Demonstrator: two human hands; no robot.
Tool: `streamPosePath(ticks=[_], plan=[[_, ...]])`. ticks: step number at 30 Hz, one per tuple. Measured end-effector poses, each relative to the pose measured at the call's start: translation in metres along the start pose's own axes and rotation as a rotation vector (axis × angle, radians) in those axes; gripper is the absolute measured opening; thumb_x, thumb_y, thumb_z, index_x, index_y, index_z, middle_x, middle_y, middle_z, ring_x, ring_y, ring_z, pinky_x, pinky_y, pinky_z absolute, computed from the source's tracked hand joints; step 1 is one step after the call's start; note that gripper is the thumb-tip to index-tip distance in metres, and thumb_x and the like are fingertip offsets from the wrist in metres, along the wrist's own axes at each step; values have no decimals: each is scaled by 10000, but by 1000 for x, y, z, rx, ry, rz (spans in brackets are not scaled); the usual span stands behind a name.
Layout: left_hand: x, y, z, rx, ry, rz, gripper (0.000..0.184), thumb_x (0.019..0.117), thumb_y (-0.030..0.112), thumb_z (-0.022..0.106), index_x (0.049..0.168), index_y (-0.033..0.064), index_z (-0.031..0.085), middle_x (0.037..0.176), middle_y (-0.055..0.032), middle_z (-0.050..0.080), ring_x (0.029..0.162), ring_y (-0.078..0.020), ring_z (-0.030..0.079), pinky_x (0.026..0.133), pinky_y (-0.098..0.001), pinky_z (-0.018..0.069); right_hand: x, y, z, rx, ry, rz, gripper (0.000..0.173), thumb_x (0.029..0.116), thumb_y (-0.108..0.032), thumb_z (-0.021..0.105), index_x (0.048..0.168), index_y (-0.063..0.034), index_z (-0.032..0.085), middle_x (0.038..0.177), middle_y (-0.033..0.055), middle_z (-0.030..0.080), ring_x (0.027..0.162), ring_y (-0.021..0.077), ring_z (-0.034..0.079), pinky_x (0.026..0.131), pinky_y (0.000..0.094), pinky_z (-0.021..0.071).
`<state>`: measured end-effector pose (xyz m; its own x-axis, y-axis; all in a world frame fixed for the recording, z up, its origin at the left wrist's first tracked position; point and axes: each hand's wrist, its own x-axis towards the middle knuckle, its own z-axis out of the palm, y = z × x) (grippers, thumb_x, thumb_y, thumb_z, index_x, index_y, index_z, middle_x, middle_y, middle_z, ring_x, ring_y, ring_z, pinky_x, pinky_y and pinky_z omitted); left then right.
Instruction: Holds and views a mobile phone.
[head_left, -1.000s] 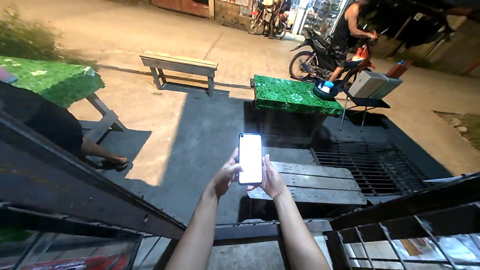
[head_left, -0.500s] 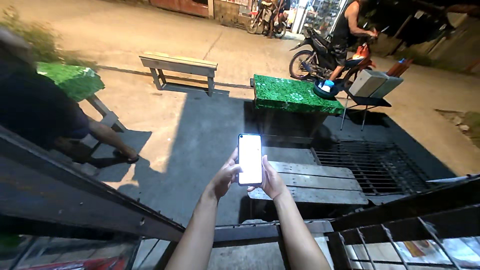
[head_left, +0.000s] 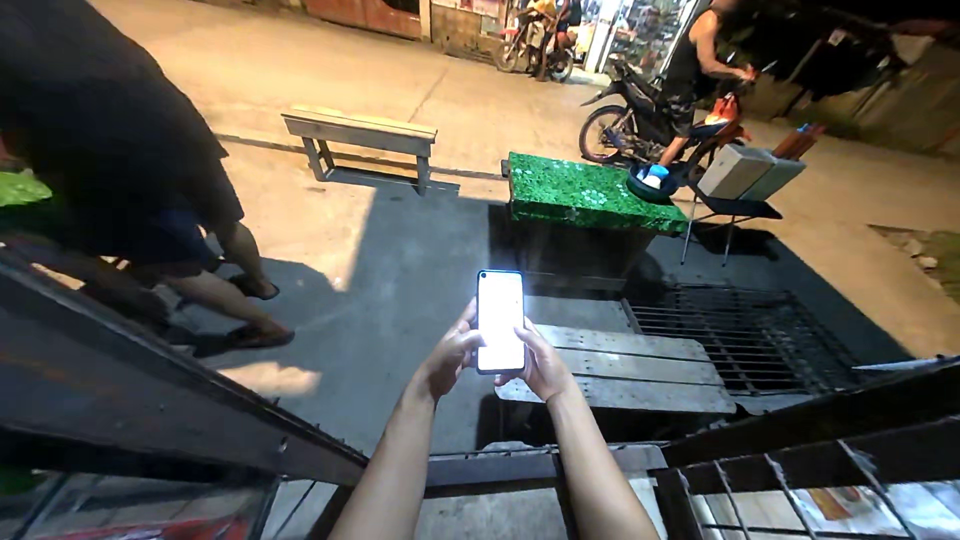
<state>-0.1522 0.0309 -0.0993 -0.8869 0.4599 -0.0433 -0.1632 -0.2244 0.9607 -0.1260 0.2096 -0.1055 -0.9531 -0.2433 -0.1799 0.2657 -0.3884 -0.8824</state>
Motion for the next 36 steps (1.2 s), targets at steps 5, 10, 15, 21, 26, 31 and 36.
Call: streamPosePath(ticks=[5,10,15,21,26,31,36], plan=[[2,1,-2,-5,2,12,714,979,29,328,1630,276,171,1304,-59,613,917,-89,662,745,-254,562,1,-2,1,-23,6,-17,469,1019,-59,367,1478,-154,351,1090,186,684,818,305,727,609,421,619],[0,-6,-4,55,37,-13,694,988,100,342,1619,355,208,1319,-64,607,882,-105,641,704,-279,543,0,4,3,-57,66,-58,499,995,9,390,1456,-182,392,1073,137,686,765,269,722,569,408,616],[-2,-4,1,56,93,30,685,1030,35,405,1631,291,196,1351,-76,611,945,-130,670,759,-300,570,3,8,5,-81,28,-126,627,916,75,438,1486,-171,353,1147,151,672,823,297,728,604,446,628],[3,-5,5,36,115,104,706,1028,-19,492,1626,236,217,1338,-80,626,989,-145,684,817,-314,582,2,9,9,-101,15,-145,633,912,106,507,1466,-167,367,1130,138,678,841,280,729,619,433,630],[3,-4,2,32,104,54,622,1048,132,389,1626,298,227,1381,-64,599,987,-146,669,765,-320,574,3,7,12,-129,73,-151,612,913,115,565,1439,-154,403,1097,145,689,795,272,729,570,404,620],[3,-3,2,26,75,36,657,1010,133,377,1620,327,230,1328,-65,622,916,-130,669,700,-295,564,3,6,12,-137,102,-154,612,922,119,581,1445,-151,415,1098,162,692,779,283,729,547,400,614],[3,-2,0,28,50,57,670,987,111,355,1615,318,243,1351,-50,611,942,-129,672,723,-296,569,1,3,10,-97,63,-122,492,997,5,455,1458,-157,395,1101,159,684,792,278,728,569,409,618]])
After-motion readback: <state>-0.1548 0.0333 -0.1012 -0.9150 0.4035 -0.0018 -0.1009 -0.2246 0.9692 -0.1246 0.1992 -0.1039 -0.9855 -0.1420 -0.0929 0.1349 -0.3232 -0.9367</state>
